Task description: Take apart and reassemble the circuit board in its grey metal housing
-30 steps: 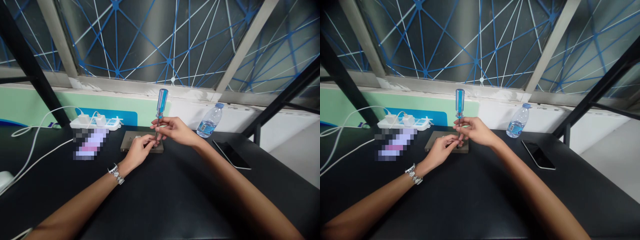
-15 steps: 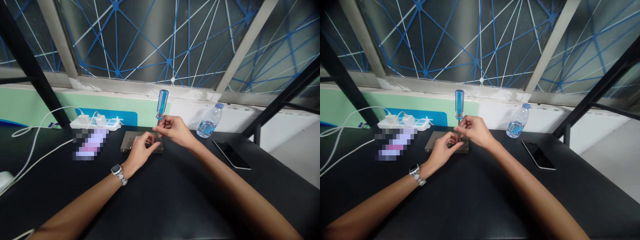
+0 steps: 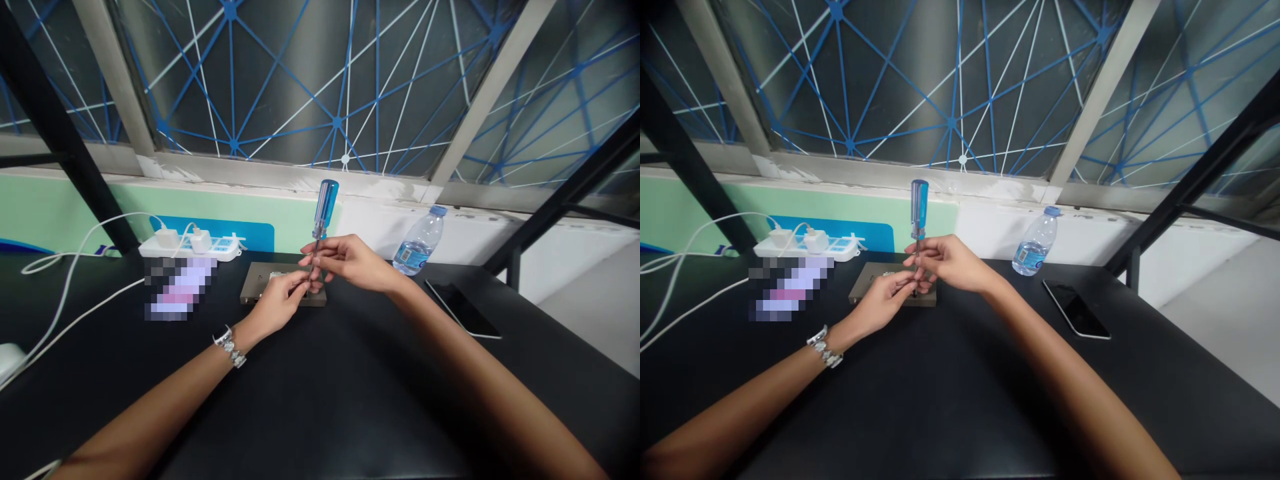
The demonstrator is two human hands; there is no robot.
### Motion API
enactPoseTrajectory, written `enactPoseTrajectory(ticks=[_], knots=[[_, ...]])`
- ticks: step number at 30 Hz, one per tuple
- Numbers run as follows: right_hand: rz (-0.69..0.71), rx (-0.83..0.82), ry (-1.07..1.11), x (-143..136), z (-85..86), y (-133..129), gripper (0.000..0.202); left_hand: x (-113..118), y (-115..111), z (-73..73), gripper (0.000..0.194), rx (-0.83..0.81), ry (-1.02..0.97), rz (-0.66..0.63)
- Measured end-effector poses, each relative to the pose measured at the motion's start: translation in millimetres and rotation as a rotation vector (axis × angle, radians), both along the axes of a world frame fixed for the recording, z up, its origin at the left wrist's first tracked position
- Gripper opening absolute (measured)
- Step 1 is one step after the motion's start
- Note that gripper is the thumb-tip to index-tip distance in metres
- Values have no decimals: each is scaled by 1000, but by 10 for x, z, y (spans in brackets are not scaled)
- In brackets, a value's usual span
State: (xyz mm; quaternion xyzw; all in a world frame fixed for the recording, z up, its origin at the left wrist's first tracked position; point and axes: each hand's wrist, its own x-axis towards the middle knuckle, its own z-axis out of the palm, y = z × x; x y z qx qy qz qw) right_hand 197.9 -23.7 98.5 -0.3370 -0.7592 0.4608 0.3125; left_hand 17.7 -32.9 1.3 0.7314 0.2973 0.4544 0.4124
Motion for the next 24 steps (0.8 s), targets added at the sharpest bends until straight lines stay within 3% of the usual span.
enactPoseTrajectory(ticks=[5,9,13,19,21,24], knots=[[-107,30,-10,-38,-10,-21,21,38,-50,18,25,38,9,102],[-167,96,63,-78,-110,13,24,82,-96,49,14,110,38,269],[-281,204,81,-128,-205,36,30,88,-74,37,14,118,36,324],[-413,349,-52,-167,-210,13,33,48,-5,-23,15,-3,-54,246],[-370,320,-62,-151,-172,-1,29,33,0,-29,14,-52,-78,169],[-196,159,-27,-110,-84,-36,32,11,4,-25,15,-74,-95,77]])
